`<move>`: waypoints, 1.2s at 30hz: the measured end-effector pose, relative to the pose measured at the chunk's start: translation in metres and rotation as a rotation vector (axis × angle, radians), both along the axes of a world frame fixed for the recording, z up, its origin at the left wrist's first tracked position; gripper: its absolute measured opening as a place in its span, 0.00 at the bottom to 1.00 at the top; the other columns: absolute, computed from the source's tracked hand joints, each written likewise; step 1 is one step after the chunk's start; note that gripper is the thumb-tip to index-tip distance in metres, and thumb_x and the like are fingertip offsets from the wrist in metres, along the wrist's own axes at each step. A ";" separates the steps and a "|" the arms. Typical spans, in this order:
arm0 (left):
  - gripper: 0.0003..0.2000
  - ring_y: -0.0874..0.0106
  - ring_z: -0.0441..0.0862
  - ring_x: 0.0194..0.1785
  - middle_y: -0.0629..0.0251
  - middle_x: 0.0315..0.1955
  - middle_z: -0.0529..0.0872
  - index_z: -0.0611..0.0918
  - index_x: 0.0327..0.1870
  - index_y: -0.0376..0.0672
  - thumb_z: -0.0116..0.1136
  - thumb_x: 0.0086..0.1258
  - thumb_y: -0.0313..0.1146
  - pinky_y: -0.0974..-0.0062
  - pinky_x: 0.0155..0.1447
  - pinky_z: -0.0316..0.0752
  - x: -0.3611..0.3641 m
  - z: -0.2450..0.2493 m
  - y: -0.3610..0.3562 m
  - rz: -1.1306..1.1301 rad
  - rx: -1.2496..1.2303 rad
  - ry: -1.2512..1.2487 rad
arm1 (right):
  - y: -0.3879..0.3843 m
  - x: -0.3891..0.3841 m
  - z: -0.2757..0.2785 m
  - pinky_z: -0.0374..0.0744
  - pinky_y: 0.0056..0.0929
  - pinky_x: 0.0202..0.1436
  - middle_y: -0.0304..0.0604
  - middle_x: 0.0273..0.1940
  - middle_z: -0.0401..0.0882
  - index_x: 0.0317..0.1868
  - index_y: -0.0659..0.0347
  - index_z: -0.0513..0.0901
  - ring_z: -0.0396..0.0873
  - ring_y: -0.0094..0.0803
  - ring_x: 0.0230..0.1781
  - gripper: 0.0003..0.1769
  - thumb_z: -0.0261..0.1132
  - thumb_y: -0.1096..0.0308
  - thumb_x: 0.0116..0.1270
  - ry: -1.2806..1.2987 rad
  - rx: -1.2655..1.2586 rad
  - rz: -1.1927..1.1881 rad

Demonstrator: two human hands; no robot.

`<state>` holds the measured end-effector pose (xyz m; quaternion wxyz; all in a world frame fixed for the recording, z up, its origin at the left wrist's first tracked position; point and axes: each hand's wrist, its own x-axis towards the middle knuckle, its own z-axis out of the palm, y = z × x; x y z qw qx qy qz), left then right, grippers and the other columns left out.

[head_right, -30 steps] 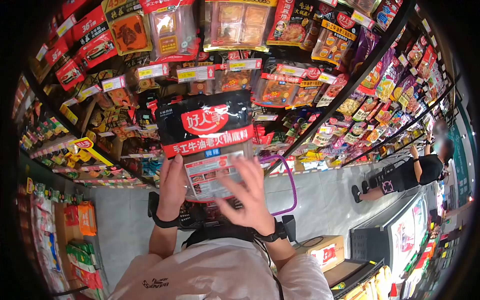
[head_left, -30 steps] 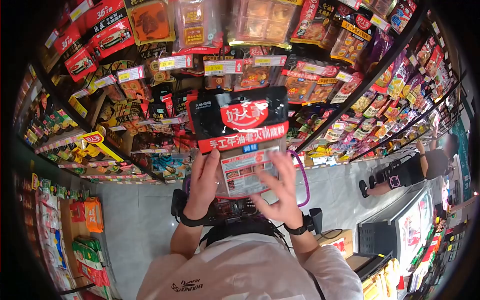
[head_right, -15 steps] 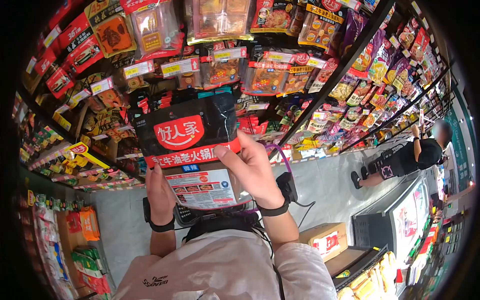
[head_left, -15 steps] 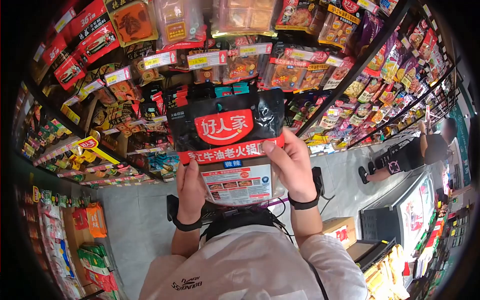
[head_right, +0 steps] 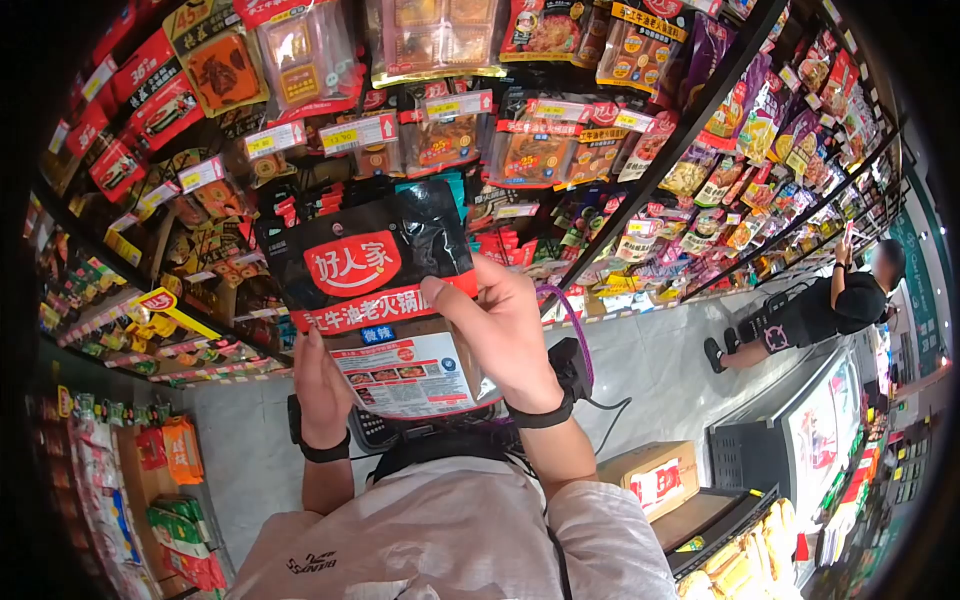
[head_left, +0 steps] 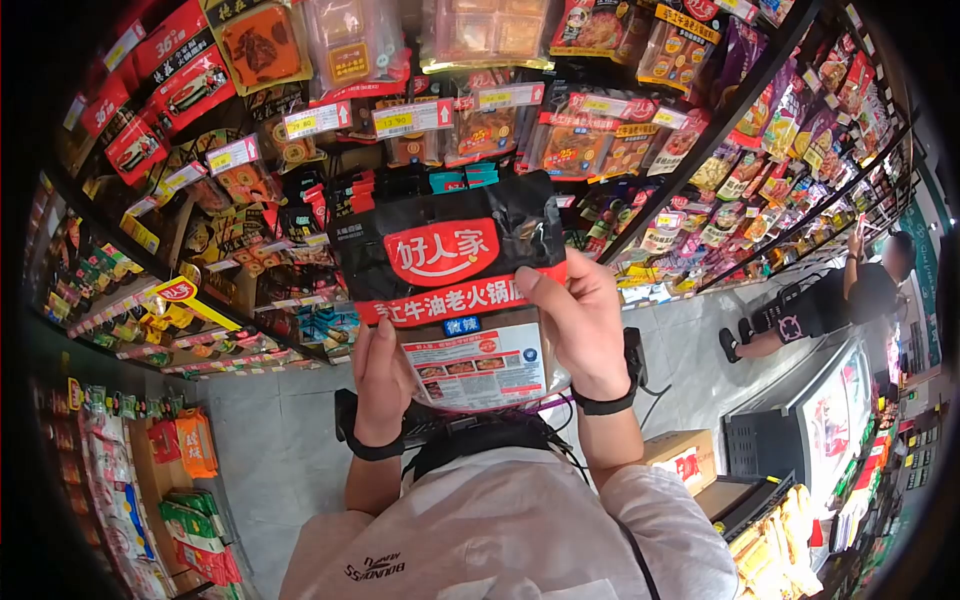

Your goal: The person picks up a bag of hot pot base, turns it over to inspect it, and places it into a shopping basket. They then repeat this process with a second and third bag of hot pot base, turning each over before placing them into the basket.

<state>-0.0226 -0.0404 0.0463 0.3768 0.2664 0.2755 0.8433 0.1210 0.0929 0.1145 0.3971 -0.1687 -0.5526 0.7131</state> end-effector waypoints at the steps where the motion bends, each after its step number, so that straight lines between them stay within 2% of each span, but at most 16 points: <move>1: 0.17 0.67 0.78 0.57 0.59 0.55 0.78 0.67 0.62 0.36 0.43 0.77 0.35 0.66 0.61 0.73 -0.001 -0.001 0.000 -0.033 0.006 -0.019 | 0.003 0.000 -0.002 0.61 0.15 0.28 0.26 0.31 0.79 0.43 0.62 0.82 0.66 0.08 0.27 0.07 0.63 0.75 0.66 -0.007 0.004 0.003; 5: 0.22 0.66 0.77 0.58 0.58 0.55 0.78 0.66 0.62 0.34 0.55 0.70 0.32 0.66 0.62 0.71 -0.005 -0.020 -0.005 -0.170 -0.040 0.073 | 0.011 -0.008 0.005 0.67 0.16 0.35 0.31 0.35 0.81 0.43 0.65 0.82 0.71 0.11 0.32 0.07 0.61 0.77 0.67 0.161 -0.037 -0.012; 6: 0.26 0.68 0.77 0.57 0.58 0.55 0.78 0.67 0.62 0.34 0.62 0.63 0.26 0.67 0.63 0.70 -0.004 -0.022 -0.007 -0.138 -0.085 0.231 | 0.008 -0.013 0.018 0.72 0.19 0.43 0.36 0.40 0.82 0.45 0.68 0.81 0.75 0.15 0.38 0.08 0.60 0.79 0.67 0.230 -0.122 -0.029; 7: 0.26 0.69 0.77 0.57 0.58 0.55 0.78 0.67 0.62 0.34 0.62 0.63 0.25 0.68 0.63 0.70 -0.003 -0.021 -0.008 -0.126 -0.113 0.278 | 0.017 -0.011 0.014 0.74 0.21 0.49 0.39 0.44 0.83 0.47 0.68 0.80 0.78 0.19 0.41 0.09 0.59 0.79 0.67 0.267 -0.117 0.014; 9: 0.27 0.71 0.76 0.57 0.58 0.55 0.78 0.67 0.61 0.33 0.63 0.61 0.23 0.69 0.63 0.70 0.001 -0.006 -0.008 -0.098 -0.170 0.373 | 0.023 -0.014 0.020 0.75 0.22 0.48 0.41 0.44 0.83 0.48 0.68 0.80 0.79 0.20 0.42 0.10 0.59 0.79 0.67 0.285 -0.119 -0.008; 17: 0.26 0.72 0.77 0.55 0.58 0.52 0.79 0.67 0.61 0.32 0.61 0.62 0.23 0.70 0.60 0.71 -0.003 0.036 -0.004 0.018 -0.169 0.449 | 0.033 -0.028 0.036 0.77 0.23 0.47 0.41 0.44 0.83 0.50 0.66 0.78 0.80 0.22 0.41 0.11 0.59 0.77 0.68 0.317 -0.164 0.037; 20: 0.24 0.72 0.78 0.53 0.58 0.52 0.79 0.68 0.60 0.32 0.61 0.63 0.24 0.71 0.59 0.71 -0.004 0.040 0.000 0.014 -0.126 0.348 | 0.031 -0.020 0.037 0.77 0.22 0.48 0.41 0.45 0.83 0.53 0.66 0.75 0.80 0.22 0.42 0.15 0.61 0.79 0.66 0.223 -0.110 0.136; 21: 0.24 0.72 0.78 0.53 0.59 0.52 0.79 0.68 0.60 0.32 0.61 0.63 0.24 0.71 0.59 0.71 -0.005 0.040 0.002 0.016 -0.106 0.321 | 0.026 -0.019 0.038 0.76 0.23 0.51 0.40 0.47 0.82 0.57 0.66 0.72 0.79 0.23 0.46 0.21 0.63 0.81 0.62 0.170 -0.026 0.169; 23: 0.23 0.72 0.78 0.53 0.59 0.51 0.79 0.69 0.59 0.33 0.61 0.63 0.25 0.71 0.60 0.71 -0.004 0.048 0.004 0.060 -0.109 0.309 | 0.019 -0.013 0.036 0.74 0.25 0.55 0.39 0.49 0.81 0.59 0.66 0.71 0.77 0.23 0.50 0.25 0.64 0.82 0.60 0.064 0.080 0.246; 24: 0.23 0.73 0.78 0.53 0.59 0.51 0.80 0.69 0.59 0.33 0.61 0.63 0.25 0.71 0.60 0.71 -0.006 0.051 0.004 0.066 -0.108 0.326 | 0.016 -0.010 0.038 0.72 0.26 0.58 0.41 0.53 0.79 0.62 0.68 0.69 0.76 0.25 0.53 0.29 0.65 0.82 0.59 0.068 0.035 0.303; 28: 0.24 0.73 0.78 0.53 0.59 0.51 0.80 0.69 0.59 0.33 0.61 0.63 0.24 0.71 0.60 0.71 -0.002 0.057 0.008 0.135 -0.060 0.325 | 0.009 -0.003 0.032 0.71 0.29 0.61 0.46 0.55 0.78 0.64 0.71 0.65 0.75 0.29 0.56 0.34 0.64 0.86 0.56 0.172 0.061 0.268; 36: 0.24 0.72 0.78 0.54 0.58 0.52 0.80 0.69 0.60 0.33 0.61 0.62 0.24 0.71 0.60 0.71 -0.002 0.063 0.009 0.073 -0.024 0.291 | -0.010 0.012 0.032 0.74 0.28 0.58 0.47 0.54 0.79 0.64 0.71 0.65 0.77 0.28 0.54 0.33 0.64 0.86 0.57 0.109 0.132 0.114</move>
